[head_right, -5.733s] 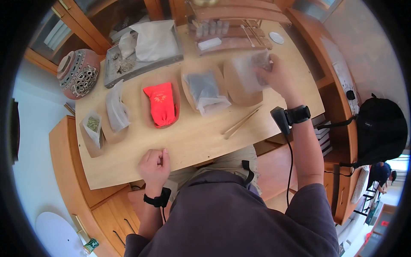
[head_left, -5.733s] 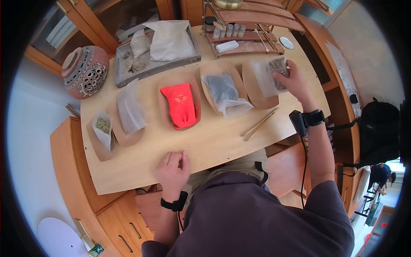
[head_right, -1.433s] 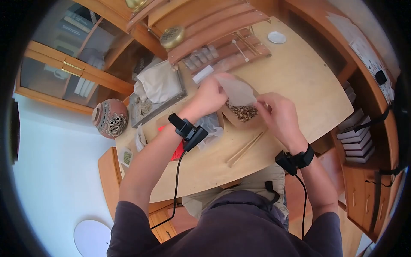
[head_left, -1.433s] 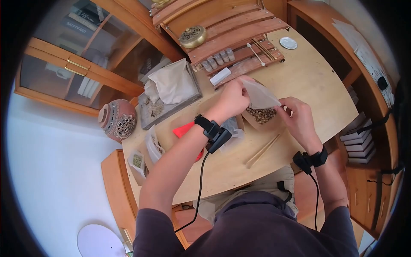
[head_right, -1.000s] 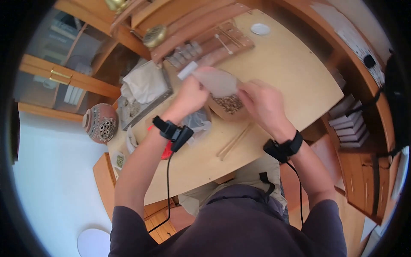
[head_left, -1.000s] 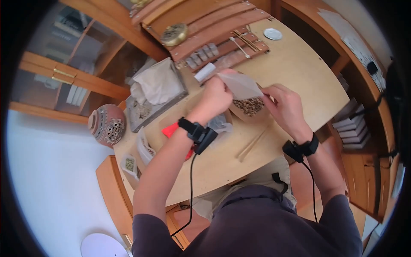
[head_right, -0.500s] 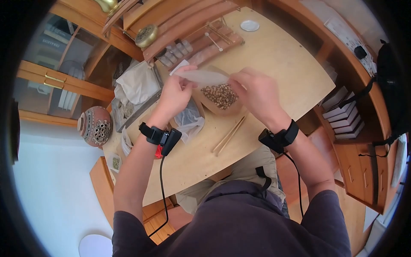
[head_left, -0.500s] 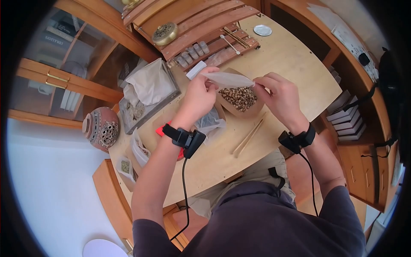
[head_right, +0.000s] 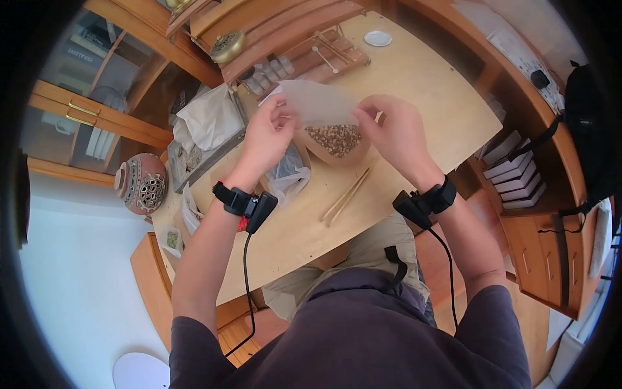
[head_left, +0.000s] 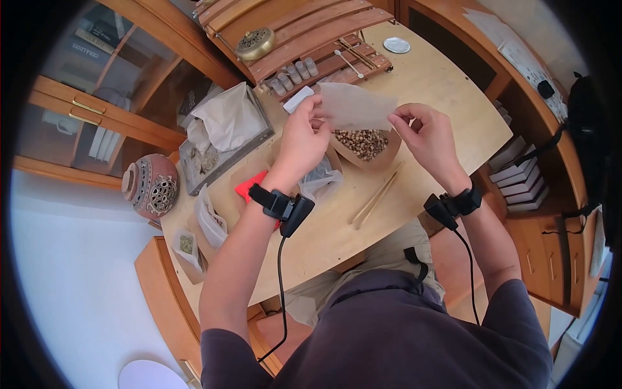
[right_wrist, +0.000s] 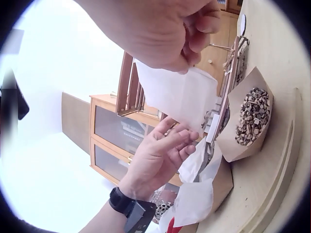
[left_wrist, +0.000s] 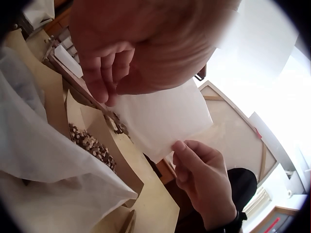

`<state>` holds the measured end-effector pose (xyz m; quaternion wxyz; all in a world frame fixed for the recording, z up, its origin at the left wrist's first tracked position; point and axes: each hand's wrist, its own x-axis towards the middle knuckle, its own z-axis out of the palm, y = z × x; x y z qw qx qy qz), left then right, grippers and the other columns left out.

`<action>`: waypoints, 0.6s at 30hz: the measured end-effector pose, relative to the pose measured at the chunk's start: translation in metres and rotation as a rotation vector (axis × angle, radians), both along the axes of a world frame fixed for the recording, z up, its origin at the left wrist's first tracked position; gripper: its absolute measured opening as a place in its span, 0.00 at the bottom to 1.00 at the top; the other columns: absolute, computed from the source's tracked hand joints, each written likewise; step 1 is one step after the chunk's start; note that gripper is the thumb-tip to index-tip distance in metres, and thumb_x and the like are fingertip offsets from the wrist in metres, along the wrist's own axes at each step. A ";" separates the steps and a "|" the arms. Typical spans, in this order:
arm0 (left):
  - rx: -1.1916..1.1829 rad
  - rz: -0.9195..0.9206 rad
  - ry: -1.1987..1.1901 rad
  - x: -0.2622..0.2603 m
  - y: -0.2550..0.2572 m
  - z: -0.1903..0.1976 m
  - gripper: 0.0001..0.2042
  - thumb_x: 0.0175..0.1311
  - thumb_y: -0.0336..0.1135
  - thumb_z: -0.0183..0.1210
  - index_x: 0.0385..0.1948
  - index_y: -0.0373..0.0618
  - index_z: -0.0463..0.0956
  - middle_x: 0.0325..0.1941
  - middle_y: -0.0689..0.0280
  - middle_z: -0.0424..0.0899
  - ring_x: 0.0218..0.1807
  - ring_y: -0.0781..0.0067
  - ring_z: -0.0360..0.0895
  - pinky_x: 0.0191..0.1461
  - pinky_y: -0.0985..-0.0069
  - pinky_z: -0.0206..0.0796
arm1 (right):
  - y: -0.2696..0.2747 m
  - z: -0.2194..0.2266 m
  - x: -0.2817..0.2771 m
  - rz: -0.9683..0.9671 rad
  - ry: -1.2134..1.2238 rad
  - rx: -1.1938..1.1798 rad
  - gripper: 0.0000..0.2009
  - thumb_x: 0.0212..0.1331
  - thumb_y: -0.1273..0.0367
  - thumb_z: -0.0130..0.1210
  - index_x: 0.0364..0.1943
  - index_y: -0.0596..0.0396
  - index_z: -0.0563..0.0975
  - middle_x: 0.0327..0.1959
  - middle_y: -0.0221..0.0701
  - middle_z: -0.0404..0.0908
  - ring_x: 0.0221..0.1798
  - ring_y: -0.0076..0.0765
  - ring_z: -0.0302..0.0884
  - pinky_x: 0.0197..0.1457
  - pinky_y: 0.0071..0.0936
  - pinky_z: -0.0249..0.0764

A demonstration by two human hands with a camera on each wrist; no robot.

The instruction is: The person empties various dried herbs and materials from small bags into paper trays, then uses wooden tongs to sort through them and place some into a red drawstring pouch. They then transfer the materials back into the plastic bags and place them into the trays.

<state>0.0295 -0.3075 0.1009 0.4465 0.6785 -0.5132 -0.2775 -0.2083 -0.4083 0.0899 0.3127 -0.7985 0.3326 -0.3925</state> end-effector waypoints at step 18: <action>-0.058 -0.080 -0.047 -0.027 0.002 0.008 0.43 0.68 0.28 0.66 0.82 0.43 0.49 0.61 0.55 0.79 0.51 0.71 0.82 0.52 0.74 0.77 | -0.001 0.007 0.004 -0.004 -0.085 0.120 0.10 0.70 0.67 0.64 0.38 0.62 0.82 0.28 0.23 0.82 0.27 0.16 0.74 0.32 0.21 0.72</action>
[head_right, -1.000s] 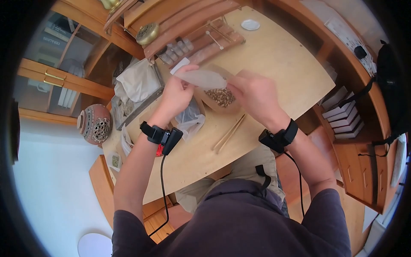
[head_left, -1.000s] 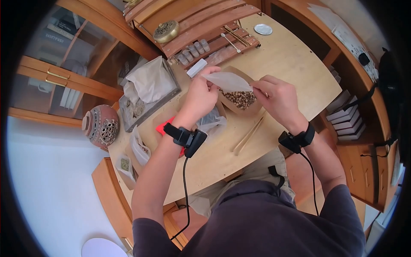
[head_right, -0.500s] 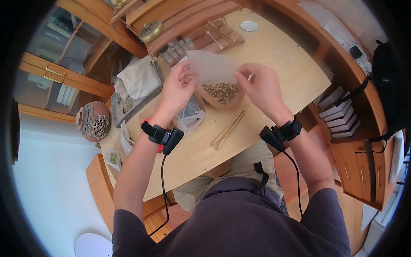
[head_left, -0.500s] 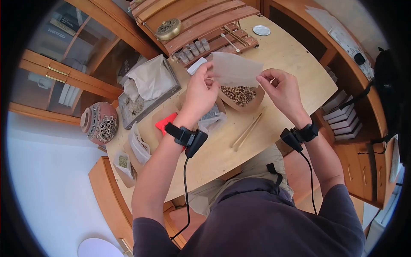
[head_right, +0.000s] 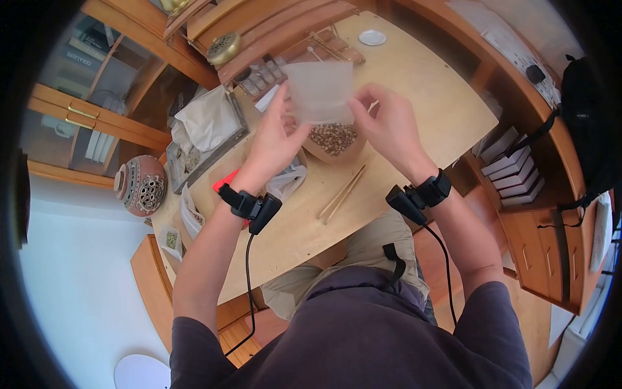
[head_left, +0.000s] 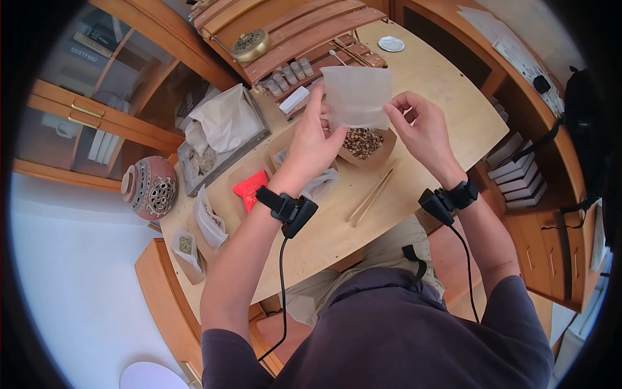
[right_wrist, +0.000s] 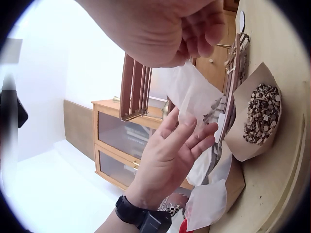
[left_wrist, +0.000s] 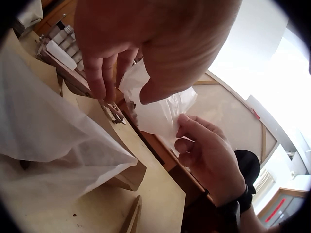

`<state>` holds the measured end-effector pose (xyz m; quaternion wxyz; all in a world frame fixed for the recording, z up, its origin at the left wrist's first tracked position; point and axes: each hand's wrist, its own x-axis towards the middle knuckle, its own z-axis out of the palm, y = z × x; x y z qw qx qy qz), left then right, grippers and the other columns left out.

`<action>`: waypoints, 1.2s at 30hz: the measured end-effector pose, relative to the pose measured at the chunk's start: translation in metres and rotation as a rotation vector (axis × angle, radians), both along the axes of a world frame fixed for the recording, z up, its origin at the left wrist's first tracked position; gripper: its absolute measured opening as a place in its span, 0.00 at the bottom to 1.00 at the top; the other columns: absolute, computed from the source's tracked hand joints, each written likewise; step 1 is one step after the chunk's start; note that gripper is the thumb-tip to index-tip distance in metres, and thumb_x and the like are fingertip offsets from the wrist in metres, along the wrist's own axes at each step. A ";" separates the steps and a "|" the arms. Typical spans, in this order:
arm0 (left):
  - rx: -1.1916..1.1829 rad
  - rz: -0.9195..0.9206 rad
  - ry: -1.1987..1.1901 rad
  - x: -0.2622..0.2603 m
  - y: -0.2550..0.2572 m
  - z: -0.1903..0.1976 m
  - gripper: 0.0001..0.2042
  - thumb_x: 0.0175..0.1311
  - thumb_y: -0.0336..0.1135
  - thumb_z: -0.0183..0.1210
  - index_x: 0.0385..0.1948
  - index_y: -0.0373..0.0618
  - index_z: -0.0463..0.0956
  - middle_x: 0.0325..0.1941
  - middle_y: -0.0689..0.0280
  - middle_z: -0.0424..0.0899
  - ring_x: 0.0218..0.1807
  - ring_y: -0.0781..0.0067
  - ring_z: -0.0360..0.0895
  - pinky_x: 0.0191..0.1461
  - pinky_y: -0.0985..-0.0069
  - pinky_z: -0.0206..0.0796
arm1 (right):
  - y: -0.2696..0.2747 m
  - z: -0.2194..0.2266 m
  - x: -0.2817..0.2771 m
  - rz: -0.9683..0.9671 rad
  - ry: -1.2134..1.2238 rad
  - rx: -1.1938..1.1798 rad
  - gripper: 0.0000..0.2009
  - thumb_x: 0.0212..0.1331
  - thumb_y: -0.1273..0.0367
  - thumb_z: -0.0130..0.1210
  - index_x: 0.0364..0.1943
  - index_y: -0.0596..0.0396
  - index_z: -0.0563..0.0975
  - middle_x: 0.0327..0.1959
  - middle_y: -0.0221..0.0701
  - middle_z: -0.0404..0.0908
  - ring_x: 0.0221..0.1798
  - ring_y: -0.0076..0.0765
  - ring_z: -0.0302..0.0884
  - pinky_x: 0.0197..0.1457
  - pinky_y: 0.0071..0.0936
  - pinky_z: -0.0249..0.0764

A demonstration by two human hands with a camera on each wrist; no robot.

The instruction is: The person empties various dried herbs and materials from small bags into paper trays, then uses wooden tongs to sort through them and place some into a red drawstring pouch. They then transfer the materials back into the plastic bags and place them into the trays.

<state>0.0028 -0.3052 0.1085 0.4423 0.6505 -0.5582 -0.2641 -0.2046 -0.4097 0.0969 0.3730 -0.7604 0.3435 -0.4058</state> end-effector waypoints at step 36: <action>0.000 0.054 0.214 -0.004 -0.012 -0.015 0.18 0.64 0.20 0.68 0.54 0.37 0.73 0.55 0.63 0.82 0.50 0.75 0.87 0.53 0.79 0.79 | -0.010 -0.042 0.025 0.163 -0.242 0.346 0.31 0.57 0.74 0.71 0.65 0.61 0.71 0.41 0.37 0.89 0.42 0.31 0.89 0.45 0.28 0.84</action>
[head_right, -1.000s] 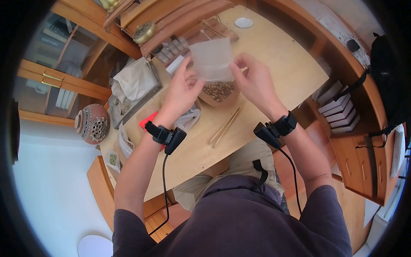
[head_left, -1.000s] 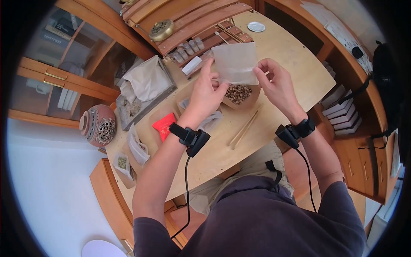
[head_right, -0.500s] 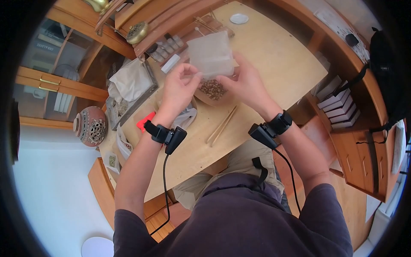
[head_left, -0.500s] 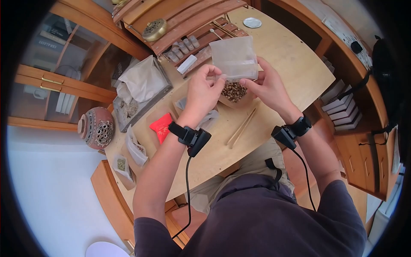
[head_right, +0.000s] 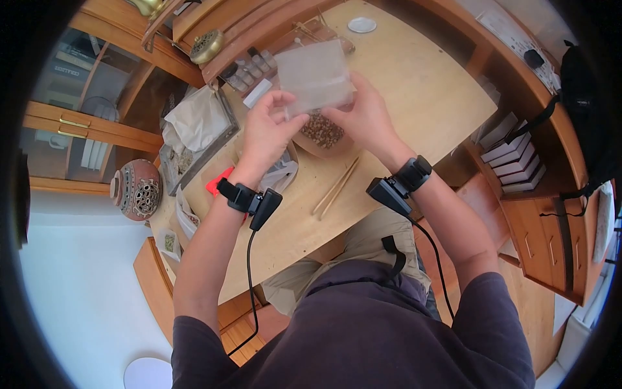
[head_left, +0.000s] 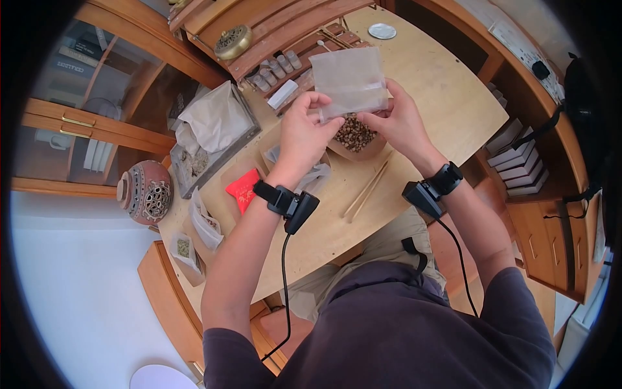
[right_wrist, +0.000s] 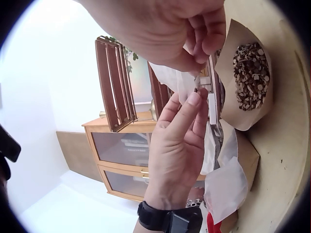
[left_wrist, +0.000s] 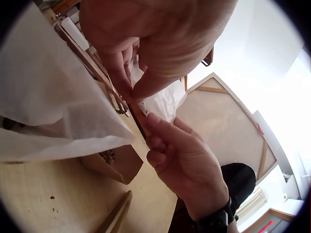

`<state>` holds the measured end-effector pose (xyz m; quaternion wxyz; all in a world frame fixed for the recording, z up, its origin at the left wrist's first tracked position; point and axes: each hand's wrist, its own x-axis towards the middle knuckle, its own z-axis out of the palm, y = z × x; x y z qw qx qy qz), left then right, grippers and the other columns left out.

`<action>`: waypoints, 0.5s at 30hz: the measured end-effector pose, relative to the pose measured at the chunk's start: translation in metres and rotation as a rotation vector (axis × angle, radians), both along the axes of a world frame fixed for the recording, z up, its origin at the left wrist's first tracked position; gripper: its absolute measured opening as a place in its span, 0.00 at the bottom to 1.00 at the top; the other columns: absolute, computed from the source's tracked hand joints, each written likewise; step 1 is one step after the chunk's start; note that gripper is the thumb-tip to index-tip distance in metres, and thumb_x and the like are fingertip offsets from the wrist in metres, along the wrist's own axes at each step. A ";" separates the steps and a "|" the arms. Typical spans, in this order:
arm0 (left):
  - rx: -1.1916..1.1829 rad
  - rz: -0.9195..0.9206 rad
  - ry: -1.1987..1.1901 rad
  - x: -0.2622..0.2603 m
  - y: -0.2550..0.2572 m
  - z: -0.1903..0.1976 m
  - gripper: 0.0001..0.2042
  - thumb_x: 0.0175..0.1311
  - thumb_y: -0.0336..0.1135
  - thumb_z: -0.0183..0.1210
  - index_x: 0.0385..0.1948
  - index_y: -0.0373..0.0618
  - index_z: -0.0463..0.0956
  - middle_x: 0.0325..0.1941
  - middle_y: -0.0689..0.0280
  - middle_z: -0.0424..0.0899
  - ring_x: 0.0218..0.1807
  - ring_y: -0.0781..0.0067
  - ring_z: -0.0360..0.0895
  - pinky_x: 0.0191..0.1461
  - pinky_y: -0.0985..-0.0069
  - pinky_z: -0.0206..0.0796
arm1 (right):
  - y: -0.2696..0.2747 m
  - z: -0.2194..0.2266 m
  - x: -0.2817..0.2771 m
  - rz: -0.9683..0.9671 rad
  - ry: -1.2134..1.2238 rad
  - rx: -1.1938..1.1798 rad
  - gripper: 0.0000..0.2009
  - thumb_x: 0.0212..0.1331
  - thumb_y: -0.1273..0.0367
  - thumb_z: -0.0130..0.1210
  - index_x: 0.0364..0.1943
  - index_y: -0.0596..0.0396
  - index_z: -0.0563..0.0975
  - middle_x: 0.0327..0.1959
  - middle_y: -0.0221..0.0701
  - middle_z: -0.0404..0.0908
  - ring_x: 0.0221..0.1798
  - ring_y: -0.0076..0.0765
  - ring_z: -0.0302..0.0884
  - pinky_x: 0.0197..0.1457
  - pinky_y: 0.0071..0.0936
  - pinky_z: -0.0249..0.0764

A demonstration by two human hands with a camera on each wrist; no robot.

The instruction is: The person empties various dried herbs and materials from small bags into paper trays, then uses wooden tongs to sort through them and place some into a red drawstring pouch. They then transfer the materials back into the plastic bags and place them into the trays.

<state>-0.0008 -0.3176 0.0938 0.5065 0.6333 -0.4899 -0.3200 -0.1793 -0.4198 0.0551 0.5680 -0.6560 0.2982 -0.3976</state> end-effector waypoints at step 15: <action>-0.046 0.017 -0.072 0.002 -0.016 -0.014 0.20 0.62 0.17 0.65 0.55 0.37 0.71 0.55 0.63 0.79 0.51 0.74 0.85 0.52 0.78 0.78 | -0.015 -0.015 0.006 -0.047 0.106 -0.115 0.31 0.55 0.70 0.71 0.64 0.58 0.72 0.43 0.39 0.88 0.40 0.35 0.86 0.46 0.33 0.82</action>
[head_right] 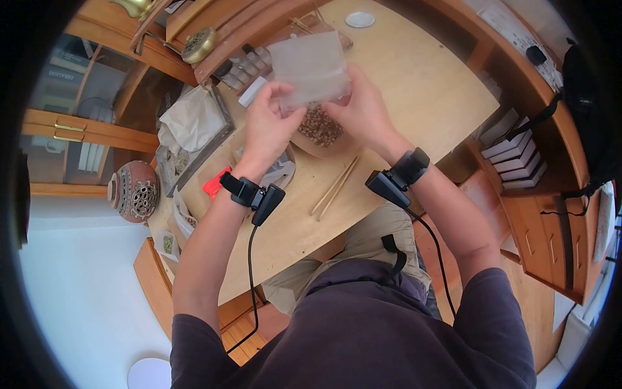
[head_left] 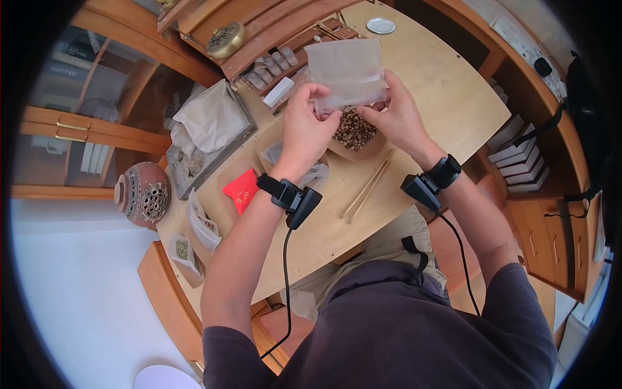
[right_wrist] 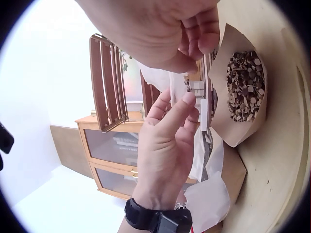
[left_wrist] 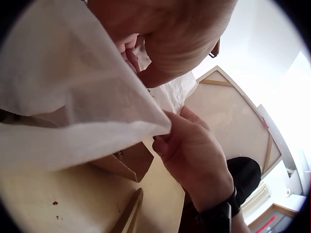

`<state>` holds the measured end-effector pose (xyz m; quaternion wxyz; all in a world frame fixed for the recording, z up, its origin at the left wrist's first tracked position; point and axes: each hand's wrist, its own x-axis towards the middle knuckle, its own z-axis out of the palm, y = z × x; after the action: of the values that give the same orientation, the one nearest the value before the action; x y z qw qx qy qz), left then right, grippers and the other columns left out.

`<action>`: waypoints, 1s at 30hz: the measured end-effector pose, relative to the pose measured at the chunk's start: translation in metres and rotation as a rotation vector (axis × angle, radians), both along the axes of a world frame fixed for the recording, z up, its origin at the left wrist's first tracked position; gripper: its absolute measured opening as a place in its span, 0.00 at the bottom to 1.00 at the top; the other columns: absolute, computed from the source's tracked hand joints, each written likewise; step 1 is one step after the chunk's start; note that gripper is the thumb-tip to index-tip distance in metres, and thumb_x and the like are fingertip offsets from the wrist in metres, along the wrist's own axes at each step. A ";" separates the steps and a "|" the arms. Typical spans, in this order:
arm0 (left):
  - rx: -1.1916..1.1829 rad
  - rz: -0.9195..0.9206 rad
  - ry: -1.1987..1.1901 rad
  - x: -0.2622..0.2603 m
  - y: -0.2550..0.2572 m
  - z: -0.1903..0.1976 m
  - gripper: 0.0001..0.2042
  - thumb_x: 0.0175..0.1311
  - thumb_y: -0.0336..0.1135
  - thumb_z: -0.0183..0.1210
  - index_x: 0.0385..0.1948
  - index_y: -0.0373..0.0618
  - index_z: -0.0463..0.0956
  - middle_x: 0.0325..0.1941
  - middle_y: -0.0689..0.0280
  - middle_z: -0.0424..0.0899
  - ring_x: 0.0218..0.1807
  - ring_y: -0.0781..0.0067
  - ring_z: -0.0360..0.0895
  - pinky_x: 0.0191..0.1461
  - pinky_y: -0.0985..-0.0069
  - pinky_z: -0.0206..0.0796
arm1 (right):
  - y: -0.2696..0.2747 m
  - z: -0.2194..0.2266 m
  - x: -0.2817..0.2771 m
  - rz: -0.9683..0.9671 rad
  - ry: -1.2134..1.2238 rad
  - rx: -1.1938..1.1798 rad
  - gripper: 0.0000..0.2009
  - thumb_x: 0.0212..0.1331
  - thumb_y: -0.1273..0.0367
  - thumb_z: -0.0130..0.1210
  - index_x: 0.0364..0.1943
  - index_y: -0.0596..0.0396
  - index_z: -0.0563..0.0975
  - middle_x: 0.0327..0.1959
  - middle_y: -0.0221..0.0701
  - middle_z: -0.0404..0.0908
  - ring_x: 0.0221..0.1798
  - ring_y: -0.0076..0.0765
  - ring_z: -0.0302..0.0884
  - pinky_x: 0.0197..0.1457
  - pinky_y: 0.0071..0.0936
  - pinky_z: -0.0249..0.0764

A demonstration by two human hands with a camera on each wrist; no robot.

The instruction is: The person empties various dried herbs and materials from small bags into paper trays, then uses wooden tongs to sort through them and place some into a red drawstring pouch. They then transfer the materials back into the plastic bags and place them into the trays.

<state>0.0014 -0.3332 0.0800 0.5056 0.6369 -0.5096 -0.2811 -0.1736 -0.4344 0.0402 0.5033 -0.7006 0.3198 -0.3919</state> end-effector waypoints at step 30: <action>-0.220 0.067 -0.379 -0.009 -0.001 -0.004 0.20 0.57 0.24 0.68 0.51 0.41 0.73 0.47 0.62 0.79 0.47 0.67 0.77 0.53 0.69 0.71 | 0.001 -0.001 0.003 -0.115 -0.012 -0.063 0.22 0.56 0.70 0.71 0.54 0.59 0.79 0.39 0.35 0.88 0.35 0.28 0.81 0.41 0.29 0.77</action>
<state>-0.0080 -0.3340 0.0758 0.4762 0.6362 -0.6015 -0.0821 -0.1707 -0.4339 0.0397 0.4596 -0.6941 0.3441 -0.4342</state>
